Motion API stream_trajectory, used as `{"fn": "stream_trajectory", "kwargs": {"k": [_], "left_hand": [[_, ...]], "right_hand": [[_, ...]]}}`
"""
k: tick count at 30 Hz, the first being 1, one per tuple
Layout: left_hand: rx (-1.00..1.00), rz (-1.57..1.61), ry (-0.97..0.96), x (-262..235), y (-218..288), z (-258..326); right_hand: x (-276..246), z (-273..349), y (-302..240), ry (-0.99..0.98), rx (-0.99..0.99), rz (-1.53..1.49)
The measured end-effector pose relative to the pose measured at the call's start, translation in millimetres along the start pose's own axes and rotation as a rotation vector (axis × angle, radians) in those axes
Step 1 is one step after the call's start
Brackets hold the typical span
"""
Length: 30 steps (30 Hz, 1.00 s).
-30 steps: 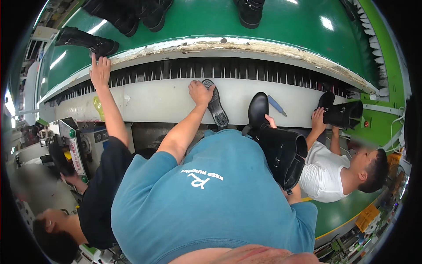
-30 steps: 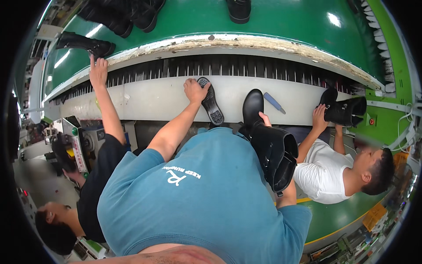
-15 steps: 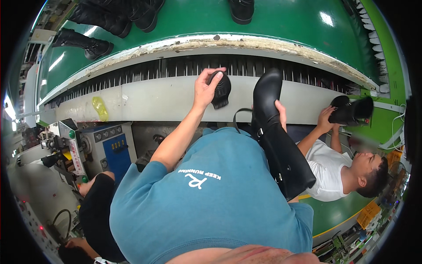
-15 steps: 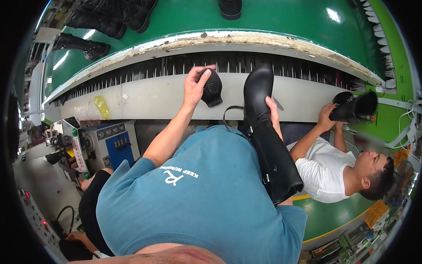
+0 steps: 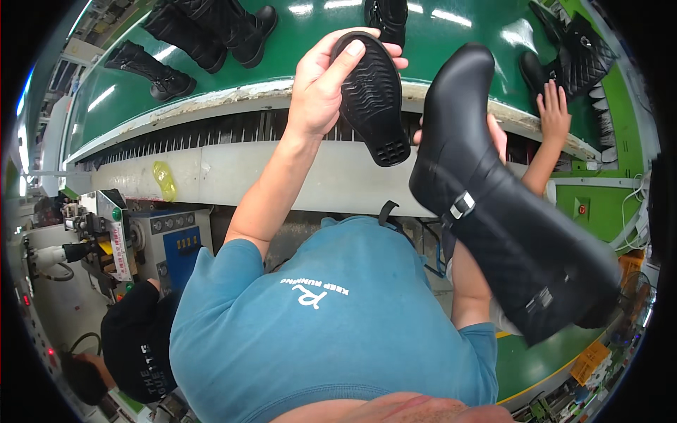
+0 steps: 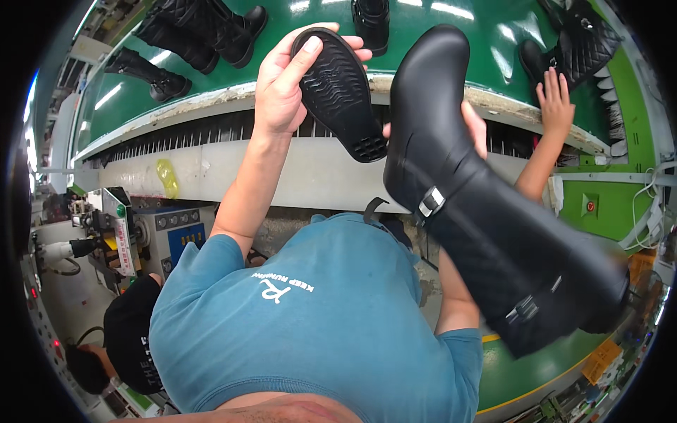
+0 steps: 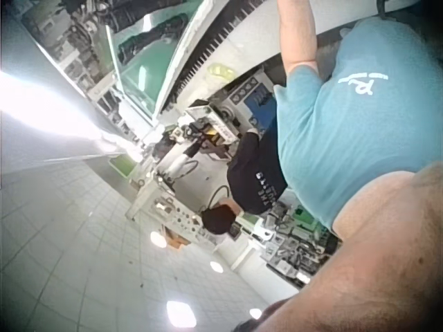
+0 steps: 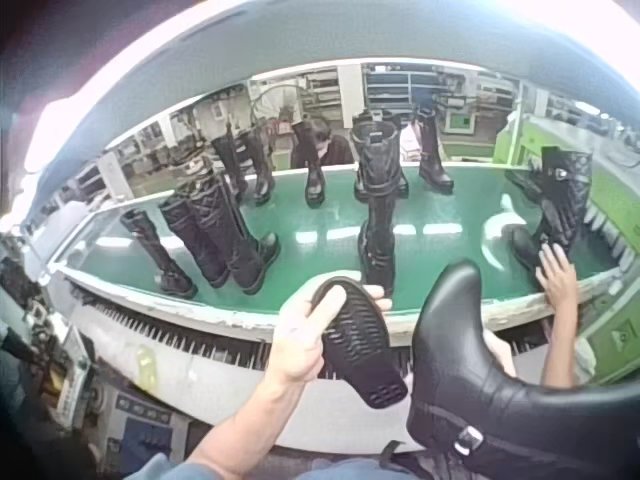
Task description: Inspecting and assembling black boots on a production line.
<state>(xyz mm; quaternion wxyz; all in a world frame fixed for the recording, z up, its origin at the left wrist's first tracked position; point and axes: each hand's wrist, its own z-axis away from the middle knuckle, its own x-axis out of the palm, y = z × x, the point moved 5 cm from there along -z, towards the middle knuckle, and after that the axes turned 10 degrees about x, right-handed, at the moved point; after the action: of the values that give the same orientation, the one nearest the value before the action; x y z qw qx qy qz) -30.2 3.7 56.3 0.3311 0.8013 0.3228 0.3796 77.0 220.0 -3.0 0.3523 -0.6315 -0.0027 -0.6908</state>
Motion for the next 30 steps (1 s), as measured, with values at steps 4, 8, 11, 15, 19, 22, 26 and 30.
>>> {"fn": "stream_trajectory", "kwargs": {"k": [4,8,11,15,19,22,26,30], "left_hand": [[0.007,-0.019,-0.134,14,4,-32],[0.027,-0.061,-0.252,42,22,-40],[0.089,-0.086,-0.324,57,30,-35],[0.11,-0.15,-0.38,75,42,-18],[0.12,-0.253,-0.408,75,51,-4],[0.128,-0.283,-0.415,77,56,2],[0.122,-0.291,-0.409,80,59,5],[0.084,-0.283,-0.395,83,60,9]], "right_hand": [[22,25,26,0.223,-0.214,0.149],[35,26,39,0.268,-0.366,0.365],[54,28,40,0.214,-0.391,0.549],[67,34,43,0.209,-0.346,0.679],[76,39,49,0.103,-0.34,0.546],[69,42,53,0.116,-0.341,0.56],[70,45,59,0.123,-0.334,0.515],[70,46,61,0.101,-0.315,0.503]]}}
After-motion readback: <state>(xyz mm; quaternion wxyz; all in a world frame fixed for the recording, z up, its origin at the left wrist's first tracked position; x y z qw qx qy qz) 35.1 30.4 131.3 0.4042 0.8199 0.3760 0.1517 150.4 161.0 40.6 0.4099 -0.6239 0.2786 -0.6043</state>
